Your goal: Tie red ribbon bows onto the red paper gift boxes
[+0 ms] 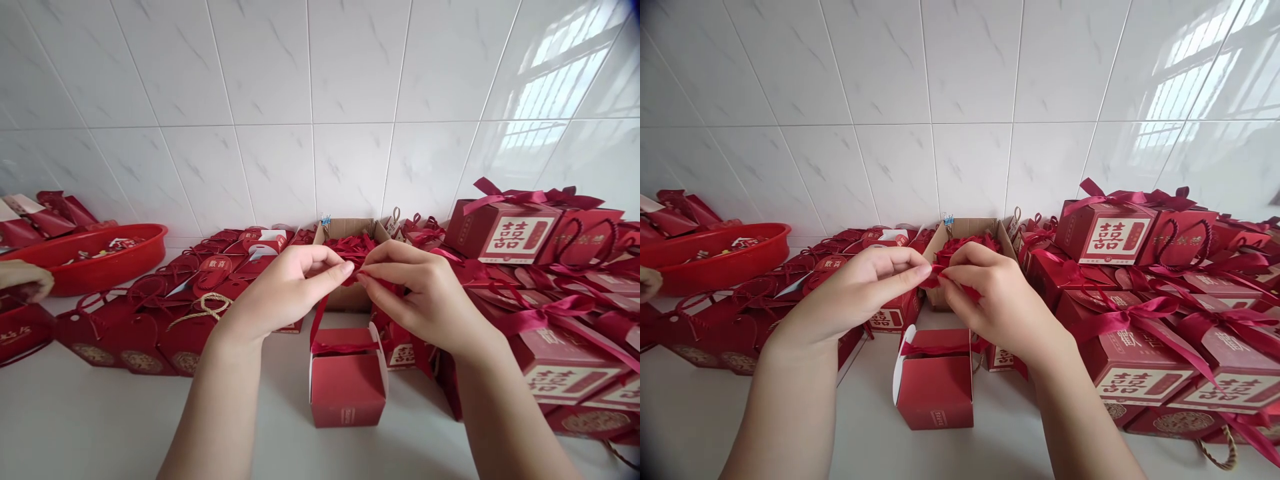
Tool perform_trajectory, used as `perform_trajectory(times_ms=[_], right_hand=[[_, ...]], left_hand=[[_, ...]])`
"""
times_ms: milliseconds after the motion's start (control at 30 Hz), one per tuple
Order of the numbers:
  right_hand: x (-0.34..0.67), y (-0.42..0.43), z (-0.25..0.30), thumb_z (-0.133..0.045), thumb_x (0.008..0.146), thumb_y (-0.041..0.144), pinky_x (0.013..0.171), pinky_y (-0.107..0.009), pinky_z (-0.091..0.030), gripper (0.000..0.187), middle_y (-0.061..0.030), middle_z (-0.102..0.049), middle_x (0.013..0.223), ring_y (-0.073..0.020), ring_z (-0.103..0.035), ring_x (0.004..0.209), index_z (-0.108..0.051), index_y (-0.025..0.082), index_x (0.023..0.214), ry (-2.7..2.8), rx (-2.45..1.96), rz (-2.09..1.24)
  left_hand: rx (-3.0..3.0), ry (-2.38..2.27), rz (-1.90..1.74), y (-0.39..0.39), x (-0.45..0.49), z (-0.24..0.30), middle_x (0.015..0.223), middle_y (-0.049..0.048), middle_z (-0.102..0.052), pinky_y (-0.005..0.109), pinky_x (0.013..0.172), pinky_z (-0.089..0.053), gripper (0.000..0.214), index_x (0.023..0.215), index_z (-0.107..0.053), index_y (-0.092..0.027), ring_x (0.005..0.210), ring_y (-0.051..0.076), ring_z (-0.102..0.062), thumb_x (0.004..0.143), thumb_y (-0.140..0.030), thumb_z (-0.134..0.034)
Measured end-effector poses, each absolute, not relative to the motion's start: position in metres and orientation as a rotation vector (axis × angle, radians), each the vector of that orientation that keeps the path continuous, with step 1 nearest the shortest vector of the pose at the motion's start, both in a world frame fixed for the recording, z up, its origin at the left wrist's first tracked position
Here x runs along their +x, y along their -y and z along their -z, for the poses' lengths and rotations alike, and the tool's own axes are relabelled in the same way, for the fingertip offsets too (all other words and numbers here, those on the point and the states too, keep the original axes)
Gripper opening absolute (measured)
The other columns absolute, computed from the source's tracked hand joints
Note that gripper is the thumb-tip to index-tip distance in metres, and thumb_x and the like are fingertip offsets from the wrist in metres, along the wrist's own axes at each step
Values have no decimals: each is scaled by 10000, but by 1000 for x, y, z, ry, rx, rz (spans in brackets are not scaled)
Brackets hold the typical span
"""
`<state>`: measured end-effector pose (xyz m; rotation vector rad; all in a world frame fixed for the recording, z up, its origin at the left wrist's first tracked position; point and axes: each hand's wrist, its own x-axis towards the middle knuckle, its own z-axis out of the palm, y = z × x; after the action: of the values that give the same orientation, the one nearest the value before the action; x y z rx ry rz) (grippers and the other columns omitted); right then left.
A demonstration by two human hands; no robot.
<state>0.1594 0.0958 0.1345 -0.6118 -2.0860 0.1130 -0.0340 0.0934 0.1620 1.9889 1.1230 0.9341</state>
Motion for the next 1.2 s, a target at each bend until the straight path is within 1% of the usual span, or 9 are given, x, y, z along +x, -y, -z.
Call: perform_trajectory(times_ms=[133,300,433,533,633,733,867,1000,1200], right_hand=[[159,-98,-133,-538,878,106,607,-253,-490,195,-78,-616,878,-122,-580,710,-684,120,749,2052,-586,-56],[157,-101,-132,-559,869,109,629,-242,-493,169,-76,-633,870,-119,-594,725,-711,108,796,2017,-579,-71],[156,-103,-131,-582,871,151,677,-247,-521,150,-61,-675,873,-131,-628,769,-728,140,843,1935,-620,-260],[154,-105,-130,-593,874,181,738,-268,-533,136,-63,-696,917,-157,-650,865,-727,157,869,1819,-610,-352],[151,-105,-129,-596,875,207,755,-279,-516,133,-59,-694,916,-161,-646,867,-718,164,847,1639,-615,-291],[151,-103,-128,-579,884,243,623,-248,-471,179,-36,-673,792,-131,-603,707,-691,159,772,1553,-692,-226],[158,-94,-121,-567,875,234,487,-229,-379,242,-8,-600,620,-99,-495,528,-660,149,668,1580,-845,-8],[170,-79,-106,-559,869,201,529,-231,-400,181,-28,-663,699,-114,-550,578,-708,149,781,1648,-946,351],[193,-56,-90,-584,847,199,631,-282,-348,256,-2,-628,600,-149,-497,630,-641,179,598,1790,-1100,862]], left_hand=[[2044,-1143,-918,-92,-36,-164,642,4,-564,241,515,-402,413,722,-662,-170,592,134,-538,881,-515,-501],[2146,-1209,-859,-88,-35,-165,636,-16,-558,237,521,-384,423,738,-672,-193,604,124,-526,898,-530,-473],[2365,-1373,-1027,-80,-34,-163,855,-16,-686,283,741,-463,313,857,-715,-255,860,174,-606,881,-506,-529],[2640,-1401,-1120,-73,-35,-163,906,-7,-716,341,895,-437,282,836,-708,-234,964,197,-606,882,-464,-553],[2797,-1440,-1163,-68,-39,-164,967,9,-729,390,932,-425,288,903,-704,-224,1018,224,-609,875,-472,-559],[2811,-1554,-1125,-64,-45,-167,1013,20,-731,445,939,-424,311,942,-703,-234,1077,258,-597,876,-492,-542],[2812,-1680,-1063,-54,-55,-168,1120,38,-700,486,988,-393,302,1011,-684,-242,1168,276,-548,879,-472,-540],[2767,-1790,-868,-40,-67,-167,1227,53,-654,501,1016,-373,328,1116,-650,-236,1224,285,-512,897,-430,-502],[2632,-1954,-593,-25,-95,-161,1263,109,-626,539,1044,-338,410,1139,-639,-188,1240,328,-497,865,-439,-466]])
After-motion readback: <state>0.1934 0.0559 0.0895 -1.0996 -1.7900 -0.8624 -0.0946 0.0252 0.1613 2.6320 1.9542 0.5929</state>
